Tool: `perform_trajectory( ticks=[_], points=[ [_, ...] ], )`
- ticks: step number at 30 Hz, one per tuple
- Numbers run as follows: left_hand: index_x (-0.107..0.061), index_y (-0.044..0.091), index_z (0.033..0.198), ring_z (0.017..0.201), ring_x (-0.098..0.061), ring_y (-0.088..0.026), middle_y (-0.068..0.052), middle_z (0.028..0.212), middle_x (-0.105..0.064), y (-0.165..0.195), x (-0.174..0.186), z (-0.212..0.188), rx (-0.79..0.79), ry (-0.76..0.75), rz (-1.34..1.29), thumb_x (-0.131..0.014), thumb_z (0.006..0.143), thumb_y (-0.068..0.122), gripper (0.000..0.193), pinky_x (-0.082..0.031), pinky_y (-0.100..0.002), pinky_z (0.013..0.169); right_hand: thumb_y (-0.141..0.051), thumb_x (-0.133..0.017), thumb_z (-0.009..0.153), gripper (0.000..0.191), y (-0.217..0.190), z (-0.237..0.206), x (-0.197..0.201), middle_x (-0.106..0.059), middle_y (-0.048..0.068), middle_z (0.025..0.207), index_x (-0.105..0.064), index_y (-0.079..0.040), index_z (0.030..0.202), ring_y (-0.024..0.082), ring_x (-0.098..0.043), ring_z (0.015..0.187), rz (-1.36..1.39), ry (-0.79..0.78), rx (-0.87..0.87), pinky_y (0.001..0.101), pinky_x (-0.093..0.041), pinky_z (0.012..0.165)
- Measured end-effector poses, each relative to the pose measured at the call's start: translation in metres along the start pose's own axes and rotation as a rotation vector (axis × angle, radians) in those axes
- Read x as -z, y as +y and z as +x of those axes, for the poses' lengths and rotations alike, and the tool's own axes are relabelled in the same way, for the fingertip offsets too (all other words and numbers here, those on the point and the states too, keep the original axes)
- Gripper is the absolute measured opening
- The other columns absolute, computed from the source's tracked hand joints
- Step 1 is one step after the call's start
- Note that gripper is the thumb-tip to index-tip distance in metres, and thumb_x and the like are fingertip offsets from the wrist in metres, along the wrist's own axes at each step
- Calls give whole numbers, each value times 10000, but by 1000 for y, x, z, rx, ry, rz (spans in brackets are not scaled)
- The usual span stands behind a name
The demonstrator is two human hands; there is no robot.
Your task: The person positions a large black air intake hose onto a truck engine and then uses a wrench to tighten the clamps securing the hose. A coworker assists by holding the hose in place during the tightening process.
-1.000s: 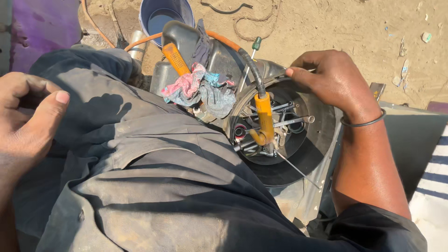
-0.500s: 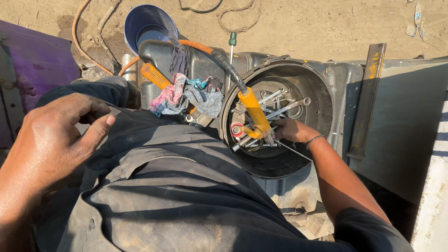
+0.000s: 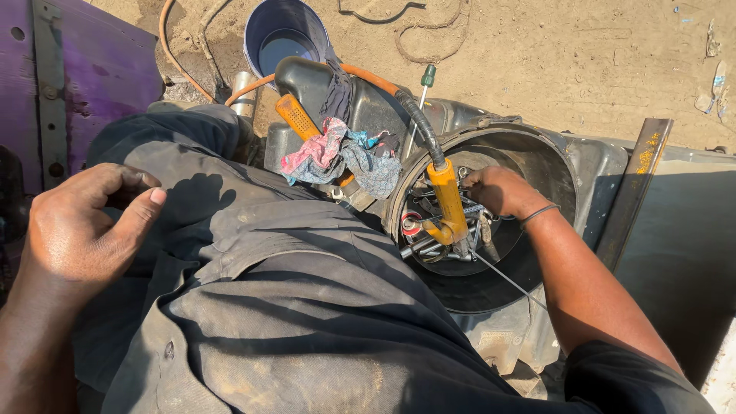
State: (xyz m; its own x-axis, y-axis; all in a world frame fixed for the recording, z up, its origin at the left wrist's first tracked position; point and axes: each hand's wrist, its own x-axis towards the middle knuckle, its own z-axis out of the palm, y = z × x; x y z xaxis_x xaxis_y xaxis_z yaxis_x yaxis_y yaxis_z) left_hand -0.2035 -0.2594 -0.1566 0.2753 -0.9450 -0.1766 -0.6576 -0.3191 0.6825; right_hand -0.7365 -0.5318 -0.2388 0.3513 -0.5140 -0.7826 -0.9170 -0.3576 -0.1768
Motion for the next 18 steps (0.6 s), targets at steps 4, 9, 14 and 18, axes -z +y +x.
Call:
perform_trajectory(
  ticks=[4, 9, 14, 18],
  points=[
    [-713, -32, 1039, 826, -737, -204, -162, 953, -734, 1, -3, 2, -5, 3, 0, -768, 1013, 173, 214, -562, -294, 694, -289, -715, 846, 303, 8, 1, -21, -746, 154, 1071, -776, -165, 1115, 370, -695, 1015, -278, -157, 8, 466, -546, 880],
    [-714, -15, 1056, 803, -732, -205, -150, 933, -728, 8, -10, 6, -3, -19, -19, -769, 998, 183, 214, -561, -320, 720, -260, -759, 786, 265, 35, 4, -38, -791, 107, 936, -807, -128, 1010, 289, -744, 896, -20, -255, 26, 404, -558, 824],
    [-725, -10, 1051, 790, -722, -218, -150, 962, -730, 14, -16, 8, 15, -52, 11, -766, 977, 183, 211, -555, -327, 664, -75, -690, 753, 248, 59, 15, -19, -811, 84, 842, -829, -85, 959, 201, -714, 794, 173, -281, -96, 355, -552, 734],
    [-728, -12, 1061, 782, -724, -218, -154, 966, -730, 15, -18, 6, 30, -59, 3, -759, 976, 185, 217, -555, -326, 643, -130, -778, 751, 210, 54, 22, 11, -789, 101, 815, -813, -75, 951, 219, -677, 762, 54, -325, -101, 369, -531, 733]
  ],
)
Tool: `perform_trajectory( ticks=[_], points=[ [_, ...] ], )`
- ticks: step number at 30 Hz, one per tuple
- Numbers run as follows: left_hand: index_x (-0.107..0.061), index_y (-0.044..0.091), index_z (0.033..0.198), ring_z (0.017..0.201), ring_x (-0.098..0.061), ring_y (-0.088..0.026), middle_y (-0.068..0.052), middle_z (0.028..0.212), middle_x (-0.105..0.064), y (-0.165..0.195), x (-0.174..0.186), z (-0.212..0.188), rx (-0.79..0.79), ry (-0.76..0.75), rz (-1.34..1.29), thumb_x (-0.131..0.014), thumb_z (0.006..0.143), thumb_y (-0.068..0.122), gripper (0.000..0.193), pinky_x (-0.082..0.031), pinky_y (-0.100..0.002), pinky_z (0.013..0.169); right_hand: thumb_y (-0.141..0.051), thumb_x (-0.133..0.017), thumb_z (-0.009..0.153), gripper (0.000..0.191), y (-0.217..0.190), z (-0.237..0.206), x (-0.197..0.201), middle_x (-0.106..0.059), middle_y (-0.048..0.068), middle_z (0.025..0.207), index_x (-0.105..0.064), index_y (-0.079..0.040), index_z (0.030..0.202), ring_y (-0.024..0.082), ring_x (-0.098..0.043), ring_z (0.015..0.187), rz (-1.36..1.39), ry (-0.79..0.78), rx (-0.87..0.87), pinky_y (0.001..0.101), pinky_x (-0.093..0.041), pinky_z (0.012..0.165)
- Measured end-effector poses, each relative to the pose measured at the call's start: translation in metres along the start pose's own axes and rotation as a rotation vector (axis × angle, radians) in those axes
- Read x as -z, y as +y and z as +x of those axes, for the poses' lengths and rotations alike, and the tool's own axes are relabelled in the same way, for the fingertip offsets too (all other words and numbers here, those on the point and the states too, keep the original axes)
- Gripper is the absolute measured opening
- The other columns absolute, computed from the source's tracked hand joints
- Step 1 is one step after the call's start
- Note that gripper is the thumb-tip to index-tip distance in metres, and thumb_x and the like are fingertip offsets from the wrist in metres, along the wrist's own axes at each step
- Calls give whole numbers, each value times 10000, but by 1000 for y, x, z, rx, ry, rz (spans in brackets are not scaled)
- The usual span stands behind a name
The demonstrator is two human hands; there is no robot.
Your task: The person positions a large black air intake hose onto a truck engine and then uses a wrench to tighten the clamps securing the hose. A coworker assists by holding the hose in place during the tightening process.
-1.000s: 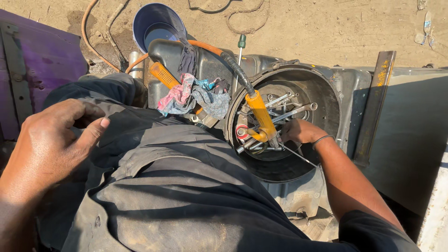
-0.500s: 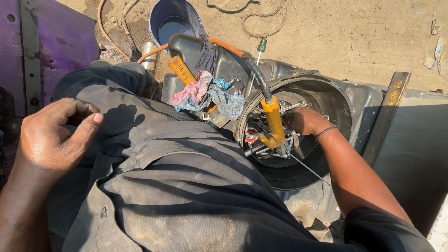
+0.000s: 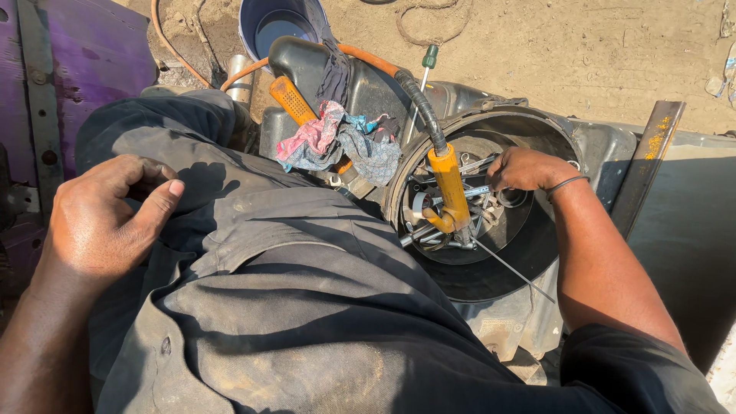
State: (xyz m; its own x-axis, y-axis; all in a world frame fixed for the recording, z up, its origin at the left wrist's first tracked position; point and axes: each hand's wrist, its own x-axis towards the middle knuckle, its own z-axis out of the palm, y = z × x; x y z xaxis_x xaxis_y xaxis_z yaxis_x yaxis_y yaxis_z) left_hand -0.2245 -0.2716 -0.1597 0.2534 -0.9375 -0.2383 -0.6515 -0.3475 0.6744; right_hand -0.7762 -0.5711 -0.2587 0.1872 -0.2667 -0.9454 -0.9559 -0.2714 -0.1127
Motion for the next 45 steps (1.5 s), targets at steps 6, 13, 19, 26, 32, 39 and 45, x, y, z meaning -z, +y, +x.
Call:
perform_trajectory(
  ticks=[6, 13, 19, 26, 32, 39, 45],
  points=[
    [-727, -13, 1053, 791, -728, -219, -155, 957, -731, -2, -4, -4, 4, 2, -13, -757, 976, 179, 209, -560, -329, 653, -191, -727, 858, 201, -23, -19, 22, -578, 101, 672, -798, -4, 836, 201, -513, 639, 85, 19, -43, 381, -435, 604],
    [-720, -17, 1035, 798, -727, -212, -150, 950, -732, 0, -7, -2, -25, 13, -47, -753, 968, 170, 201, -554, -328, 657, -201, -682, 848, 191, -3, -26, 18, -628, 26, 686, -749, -23, 839, 136, -587, 636, 404, 174, -87, 321, -523, 604],
    [-720, -11, 1027, 734, -716, -195, -133, 914, -730, 3, -9, -2, 40, -5, -114, -748, 961, 174, 198, -547, -316, 608, -236, -772, 818, 283, 3, -25, 7, -755, 187, 860, -785, -38, 1021, 291, -686, 775, 65, 397, -179, 410, -543, 726],
    [-721, -26, 1034, 763, -716, -187, -142, 928, -731, 5, -11, -2, 0, 6, -98, -750, 962, 154, 196, -552, -314, 632, -316, -769, 849, 311, -39, -34, 15, -770, 211, 931, -802, -55, 1014, 350, -712, 861, -108, 474, -153, 442, -537, 783],
    [-712, -42, 1036, 773, -721, -184, -146, 916, -727, 0, -7, -13, 4, 24, -144, -737, 965, 141, 198, -561, -307, 629, -230, -648, 899, 254, -33, 5, -28, -803, 155, 910, -792, -74, 1038, 277, -738, 837, 91, 118, 74, 376, -551, 775],
    [-716, -38, 1011, 752, -721, -175, -145, 895, -732, -6, -8, -21, 47, 43, -157, -735, 971, 139, 183, -567, -303, 597, -234, -767, 725, 317, -17, 20, -47, -785, 122, 940, -776, -50, 982, 251, -743, 844, -214, -158, 412, 366, -600, 729],
    [-713, -39, 1014, 777, -728, -176, -146, 912, -734, -3, -8, -20, 35, 70, -175, -728, 969, 144, 189, -577, -303, 618, -177, -719, 885, 188, -40, -5, -14, -790, 212, 894, -798, -20, 952, 349, -753, 835, 92, 307, -41, 429, -574, 778]
  ],
)
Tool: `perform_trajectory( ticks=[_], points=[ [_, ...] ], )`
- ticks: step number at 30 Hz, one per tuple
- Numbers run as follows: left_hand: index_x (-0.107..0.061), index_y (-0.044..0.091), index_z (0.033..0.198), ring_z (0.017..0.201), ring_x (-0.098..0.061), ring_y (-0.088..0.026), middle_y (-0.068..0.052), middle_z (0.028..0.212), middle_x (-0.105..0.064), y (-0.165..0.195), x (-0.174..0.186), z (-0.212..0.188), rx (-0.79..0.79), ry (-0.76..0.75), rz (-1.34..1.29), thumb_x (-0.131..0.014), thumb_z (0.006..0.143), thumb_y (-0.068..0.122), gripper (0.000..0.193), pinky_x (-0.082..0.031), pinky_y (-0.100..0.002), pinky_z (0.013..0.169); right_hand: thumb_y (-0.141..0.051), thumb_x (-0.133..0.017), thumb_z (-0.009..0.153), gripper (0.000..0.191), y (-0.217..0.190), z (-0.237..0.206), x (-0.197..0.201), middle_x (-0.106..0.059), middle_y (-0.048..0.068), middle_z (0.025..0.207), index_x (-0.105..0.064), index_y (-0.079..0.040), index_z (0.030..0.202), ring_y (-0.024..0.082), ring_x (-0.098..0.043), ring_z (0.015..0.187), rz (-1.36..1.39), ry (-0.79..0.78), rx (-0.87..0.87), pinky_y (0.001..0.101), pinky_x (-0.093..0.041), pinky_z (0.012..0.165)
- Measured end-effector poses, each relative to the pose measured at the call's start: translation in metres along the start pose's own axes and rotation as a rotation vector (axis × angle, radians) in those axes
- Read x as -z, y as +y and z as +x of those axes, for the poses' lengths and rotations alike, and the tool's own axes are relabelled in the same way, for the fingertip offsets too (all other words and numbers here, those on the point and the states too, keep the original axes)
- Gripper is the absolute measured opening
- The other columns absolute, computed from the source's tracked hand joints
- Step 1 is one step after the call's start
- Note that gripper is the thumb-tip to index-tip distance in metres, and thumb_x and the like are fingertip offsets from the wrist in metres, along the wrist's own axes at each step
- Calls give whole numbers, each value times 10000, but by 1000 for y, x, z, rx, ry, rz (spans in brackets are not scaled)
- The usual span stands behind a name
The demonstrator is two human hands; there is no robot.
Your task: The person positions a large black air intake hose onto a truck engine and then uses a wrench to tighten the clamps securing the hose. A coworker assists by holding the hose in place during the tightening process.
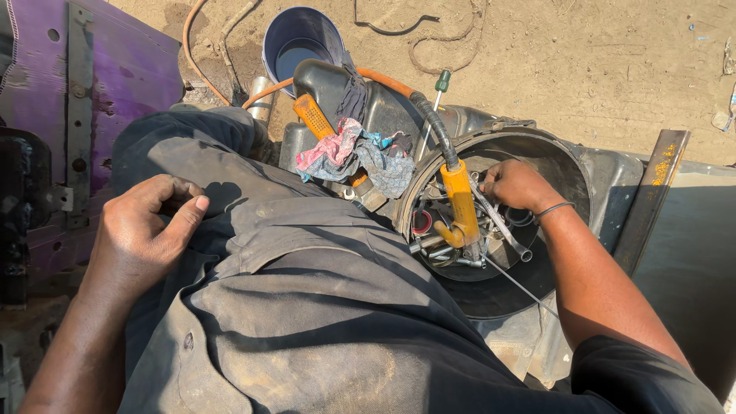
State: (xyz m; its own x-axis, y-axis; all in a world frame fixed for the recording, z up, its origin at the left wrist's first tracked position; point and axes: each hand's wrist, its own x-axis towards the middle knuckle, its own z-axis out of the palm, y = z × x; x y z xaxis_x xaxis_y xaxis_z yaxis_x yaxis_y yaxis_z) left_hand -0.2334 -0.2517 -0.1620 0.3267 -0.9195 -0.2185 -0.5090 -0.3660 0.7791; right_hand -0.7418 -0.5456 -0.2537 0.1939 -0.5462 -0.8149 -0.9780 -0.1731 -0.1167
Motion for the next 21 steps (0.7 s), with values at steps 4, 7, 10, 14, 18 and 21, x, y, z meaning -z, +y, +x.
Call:
perform_trajectory(
  ticks=[4, 7, 10, 14, 18, 21],
  points=[
    [-715, -37, 997, 755, -730, -179, -146, 886, -733, 2, -1, 1, 29, -15, 10, -733, 964, 149, 190, -579, -305, 606, -167, -726, 832, 209, -4, 3, -7, -765, 161, 946, -806, -116, 1019, 349, -721, 900, -95, 235, 60, 442, -550, 829],
    [-715, -46, 1005, 758, -729, -182, -152, 896, -734, 2, -1, 0, 11, 0, 31, -733, 958, 134, 187, -575, -303, 600, -179, -738, 798, 246, 3, 7, -15, -763, 156, 915, -821, -141, 1027, 341, -720, 885, -149, 128, 111, 432, -542, 830],
    [-707, -49, 1003, 789, -733, -177, -154, 907, -730, 2, -1, -2, -6, 9, 0, -729, 965, 122, 177, -582, -290, 609, -180, -730, 787, 240, 9, 14, -15, -795, 149, 857, -833, -95, 987, 310, -767, 821, -112, -70, 30, 410, -579, 783],
    [-706, -48, 994, 782, -730, -183, -155, 912, -730, -1, -3, -6, 13, 10, -9, -729, 960, 112, 165, -573, -296, 590, -274, -666, 893, 314, 11, 18, -15, -820, 117, 808, -803, 8, 893, 256, -836, 762, -47, -368, -121, 356, -621, 737],
    [-710, -41, 983, 783, -731, -188, -155, 917, -730, -5, -6, -10, 24, 25, 23, -739, 953, 113, 159, -574, -299, 602, -263, -689, 874, 227, 7, 8, -16, -806, 157, 820, -804, -72, 918, 299, -806, 798, -107, -163, -112, 399, -605, 784],
    [-715, -30, 971, 741, -730, -189, -151, 903, -731, -7, -9, -10, 72, -11, 62, -746, 948, 120, 154, -573, -307, 576, -235, -738, 838, 224, 0, -2, -11, -787, 160, 946, -801, -150, 1035, 320, -745, 942, -183, 104, -102, 427, -560, 875]
  ],
)
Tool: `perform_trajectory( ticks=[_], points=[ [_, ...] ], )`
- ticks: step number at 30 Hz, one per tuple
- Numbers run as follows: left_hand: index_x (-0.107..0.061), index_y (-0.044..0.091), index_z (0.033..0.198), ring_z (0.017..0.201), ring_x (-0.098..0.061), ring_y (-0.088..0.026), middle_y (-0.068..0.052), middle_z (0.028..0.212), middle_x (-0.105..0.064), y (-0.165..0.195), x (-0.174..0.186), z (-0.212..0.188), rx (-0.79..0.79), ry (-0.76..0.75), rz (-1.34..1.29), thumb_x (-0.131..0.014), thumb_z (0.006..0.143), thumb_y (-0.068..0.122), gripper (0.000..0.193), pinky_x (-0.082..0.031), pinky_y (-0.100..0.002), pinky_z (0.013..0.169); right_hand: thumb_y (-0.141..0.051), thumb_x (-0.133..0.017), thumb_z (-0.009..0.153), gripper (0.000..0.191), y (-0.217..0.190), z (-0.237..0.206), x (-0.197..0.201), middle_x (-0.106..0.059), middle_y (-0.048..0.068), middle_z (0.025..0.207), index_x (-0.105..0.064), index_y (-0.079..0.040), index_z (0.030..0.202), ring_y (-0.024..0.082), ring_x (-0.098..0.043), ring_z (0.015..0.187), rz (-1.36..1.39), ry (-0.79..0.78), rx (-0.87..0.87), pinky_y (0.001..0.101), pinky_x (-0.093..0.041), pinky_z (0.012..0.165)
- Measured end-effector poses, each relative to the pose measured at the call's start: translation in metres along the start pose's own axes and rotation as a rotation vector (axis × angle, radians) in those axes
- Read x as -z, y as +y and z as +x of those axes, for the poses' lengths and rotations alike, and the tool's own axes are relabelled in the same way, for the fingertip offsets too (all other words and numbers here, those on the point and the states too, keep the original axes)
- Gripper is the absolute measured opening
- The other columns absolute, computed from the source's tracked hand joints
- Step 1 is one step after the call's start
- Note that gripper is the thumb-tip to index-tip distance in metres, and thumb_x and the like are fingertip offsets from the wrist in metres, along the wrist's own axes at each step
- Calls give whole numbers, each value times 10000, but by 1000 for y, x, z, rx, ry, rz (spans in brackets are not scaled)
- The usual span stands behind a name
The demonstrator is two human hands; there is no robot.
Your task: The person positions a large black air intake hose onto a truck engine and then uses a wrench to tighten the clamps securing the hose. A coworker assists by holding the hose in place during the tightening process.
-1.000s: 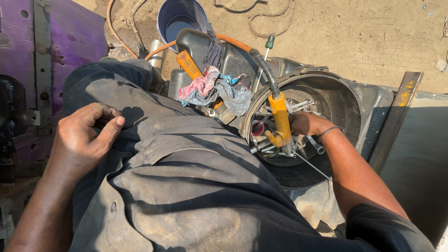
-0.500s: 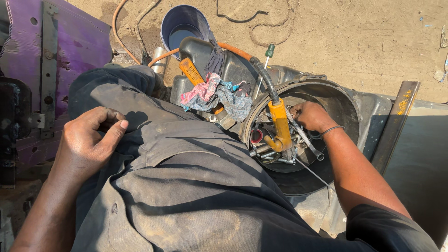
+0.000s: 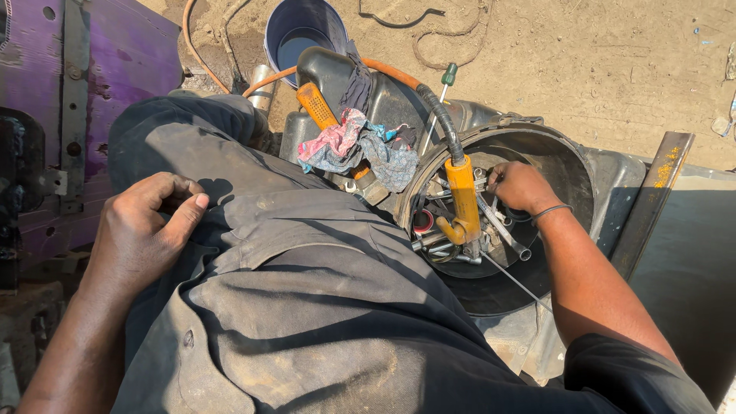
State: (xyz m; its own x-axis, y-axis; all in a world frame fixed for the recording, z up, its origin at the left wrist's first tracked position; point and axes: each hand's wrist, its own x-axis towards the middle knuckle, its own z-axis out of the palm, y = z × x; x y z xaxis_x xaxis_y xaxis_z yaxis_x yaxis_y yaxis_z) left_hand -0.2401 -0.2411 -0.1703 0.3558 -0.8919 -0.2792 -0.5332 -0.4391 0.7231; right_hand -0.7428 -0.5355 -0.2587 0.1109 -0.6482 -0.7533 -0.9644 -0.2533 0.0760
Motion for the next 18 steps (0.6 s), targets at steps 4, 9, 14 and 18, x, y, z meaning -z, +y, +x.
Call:
perform_trajectory(
  ticks=[4, 9, 14, 18],
  points=[
    [-711, -22, 960, 721, -728, -186, -146, 901, -731, 1, -1, -1, 27, 0, -34, -744, 946, 121, 148, -569, -312, 556, -202, -747, 801, 346, -11, -3, 9, -760, 169, 1062, -774, -193, 1145, 346, -701, 1054, -112, 80, 67, 444, -539, 941],
    [-710, -25, 966, 725, -727, -192, -151, 911, -732, 1, 0, -2, -9, 38, -19, -744, 948, 122, 152, -567, -313, 565, -214, -700, 867, 295, -20, 3, -1, -754, 182, 1151, -796, -107, 1125, 339, -716, 1107, -493, -47, 43, 443, -567, 956],
    [-721, -16, 953, 741, -734, -198, -151, 889, -736, 0, -1, -1, 10, 26, -12, -749, 948, 121, 140, -577, -321, 604, -476, -775, 853, 492, -13, 0, 2, -712, 179, 1216, -749, -112, 1183, 345, -661, 1177, -380, -103, -54, 451, -528, 1004],
    [-713, -25, 969, 753, -734, -189, -149, 900, -733, 2, 1, 0, -3, 19, -22, -747, 946, 119, 150, -576, -316, 600, -443, -776, 855, 453, -19, -5, 22, -727, 174, 1219, -767, -123, 1175, 355, -677, 1182, -376, -181, -104, 456, -544, 997]
  ],
)
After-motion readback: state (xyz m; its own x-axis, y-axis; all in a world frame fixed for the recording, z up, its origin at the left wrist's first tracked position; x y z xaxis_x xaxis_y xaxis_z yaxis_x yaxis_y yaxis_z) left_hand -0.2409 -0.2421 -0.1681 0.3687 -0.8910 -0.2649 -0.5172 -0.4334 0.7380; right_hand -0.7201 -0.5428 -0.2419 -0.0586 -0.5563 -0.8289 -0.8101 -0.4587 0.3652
